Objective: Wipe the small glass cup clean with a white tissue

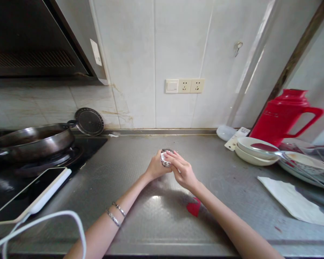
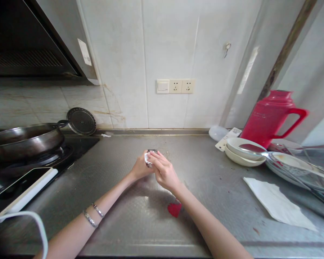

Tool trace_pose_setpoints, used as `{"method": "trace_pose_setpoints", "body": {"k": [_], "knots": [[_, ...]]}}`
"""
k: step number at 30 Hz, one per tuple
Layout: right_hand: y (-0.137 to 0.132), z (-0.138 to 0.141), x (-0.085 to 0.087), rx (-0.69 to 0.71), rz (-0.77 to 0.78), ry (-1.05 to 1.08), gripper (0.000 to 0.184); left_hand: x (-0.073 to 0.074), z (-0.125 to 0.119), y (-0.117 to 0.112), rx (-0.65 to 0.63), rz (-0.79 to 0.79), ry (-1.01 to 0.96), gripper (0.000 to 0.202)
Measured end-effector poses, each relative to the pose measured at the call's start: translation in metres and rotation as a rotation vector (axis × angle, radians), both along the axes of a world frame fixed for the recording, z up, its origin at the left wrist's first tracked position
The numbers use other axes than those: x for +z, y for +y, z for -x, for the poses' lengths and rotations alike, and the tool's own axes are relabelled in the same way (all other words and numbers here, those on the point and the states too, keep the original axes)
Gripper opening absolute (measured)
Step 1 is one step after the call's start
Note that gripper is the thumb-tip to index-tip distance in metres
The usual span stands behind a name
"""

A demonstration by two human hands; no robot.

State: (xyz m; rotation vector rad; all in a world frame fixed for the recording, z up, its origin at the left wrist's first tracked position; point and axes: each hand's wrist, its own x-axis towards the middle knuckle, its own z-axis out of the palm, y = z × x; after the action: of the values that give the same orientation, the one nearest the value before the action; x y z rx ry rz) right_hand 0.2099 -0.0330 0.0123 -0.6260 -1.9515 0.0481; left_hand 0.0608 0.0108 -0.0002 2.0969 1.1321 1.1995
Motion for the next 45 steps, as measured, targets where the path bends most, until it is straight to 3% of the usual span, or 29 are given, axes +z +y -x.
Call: {"method": "trace_pose_setpoints", "body": {"k": [7,14,20,28,36,42,45], "knots": [[0.008,-0.004,0.001,-0.138,0.170,0.218,0.034,0.001,0.002,-0.002,-0.088,0.004,-0.062,0.059],[0.002,0.000,0.000,-0.033,0.048,0.080,0.037,-0.006,0.003,0.001,-0.105,-0.015,-0.005,0.063],[0.010,-0.006,-0.001,-0.167,0.153,0.210,0.032,-0.004,0.001,-0.002,-0.134,-0.007,-0.037,0.066],[0.002,-0.006,-0.001,-0.080,-0.096,-0.060,0.042,-0.001,0.002,0.002,-0.032,0.008,-0.058,0.050],[0.007,-0.013,-0.001,-0.137,-0.165,-0.085,0.043,-0.003,0.001,0.002,-0.103,0.069,-0.140,0.058],[-0.001,-0.004,0.006,-0.081,-0.289,-0.321,0.042,-0.003,0.003,0.012,-0.086,-0.091,0.076,0.028],[0.001,-0.004,0.008,-0.131,-0.287,-0.350,0.041,-0.002,0.003,0.011,-0.055,-0.076,0.063,0.029]]}}
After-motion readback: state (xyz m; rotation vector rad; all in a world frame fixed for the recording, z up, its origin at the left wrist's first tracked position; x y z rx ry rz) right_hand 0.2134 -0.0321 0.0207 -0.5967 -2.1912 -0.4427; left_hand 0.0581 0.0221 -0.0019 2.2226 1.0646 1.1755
